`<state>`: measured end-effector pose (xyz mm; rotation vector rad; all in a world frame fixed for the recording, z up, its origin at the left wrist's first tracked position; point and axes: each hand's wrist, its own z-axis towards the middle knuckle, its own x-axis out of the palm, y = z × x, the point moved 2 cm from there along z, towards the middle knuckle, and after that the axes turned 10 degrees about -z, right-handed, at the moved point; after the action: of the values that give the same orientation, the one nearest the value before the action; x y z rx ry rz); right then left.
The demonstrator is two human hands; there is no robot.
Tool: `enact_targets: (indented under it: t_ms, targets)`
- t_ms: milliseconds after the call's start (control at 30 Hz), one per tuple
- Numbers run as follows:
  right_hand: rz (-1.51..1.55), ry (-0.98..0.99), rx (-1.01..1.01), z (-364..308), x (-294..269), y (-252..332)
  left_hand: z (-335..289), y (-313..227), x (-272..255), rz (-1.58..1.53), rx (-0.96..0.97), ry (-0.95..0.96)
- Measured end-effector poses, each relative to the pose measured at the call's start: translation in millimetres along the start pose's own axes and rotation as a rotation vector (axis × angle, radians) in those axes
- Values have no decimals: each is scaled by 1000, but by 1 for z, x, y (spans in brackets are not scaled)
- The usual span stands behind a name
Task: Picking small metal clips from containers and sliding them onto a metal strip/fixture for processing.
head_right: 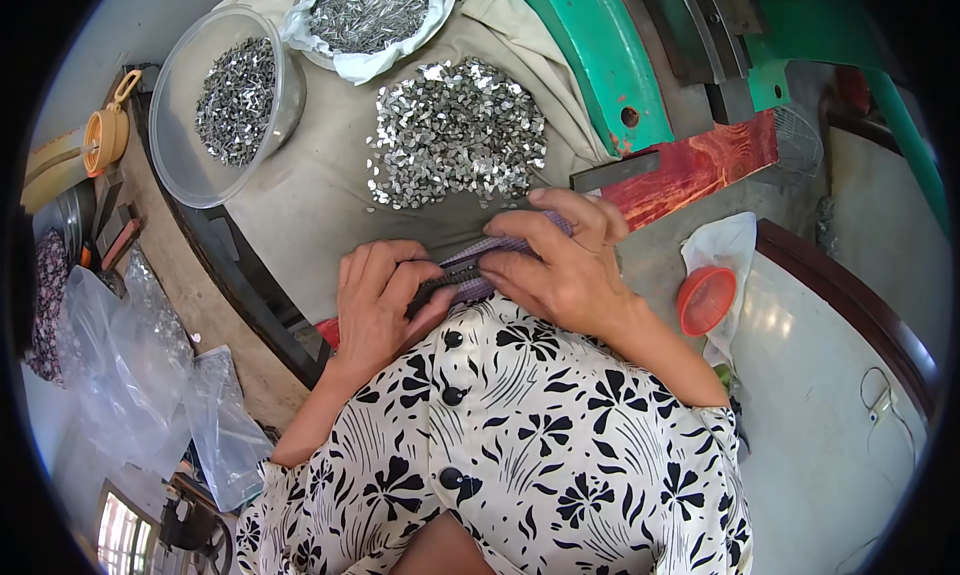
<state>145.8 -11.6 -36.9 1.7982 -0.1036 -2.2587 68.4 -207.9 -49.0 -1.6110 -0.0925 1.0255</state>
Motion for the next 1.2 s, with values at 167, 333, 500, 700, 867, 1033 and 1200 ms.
enact_targets:
  t_ms: [167, 333, 500, 700, 867, 1033, 1200]
  targets:
    - [56, -14, 56, 8, 0, -8, 0, 0, -1, 4, -10, 33]
    - [-62, 12, 2, 30, -2, -23, -3, 1, -5, -8, -23, -57]
    - [-98, 12, -75, 45, -2, -20, -10, 4, -10, 20, -15, -29]
    - [-77, 71, -10, 54, -1, -18, -16, 6, -12, 5, -32, -57]
    - [27, 6, -33, 32, -10, -20, -19, 6, -14, -17, -48, -78]
    - [-105, -1, -77, 0, -5, -9, -19, 6, -14, -6, -26, -87]
    - [-73, -9, -64, -2, -6, -4, -17, 6, -13, 24, 28, -91]
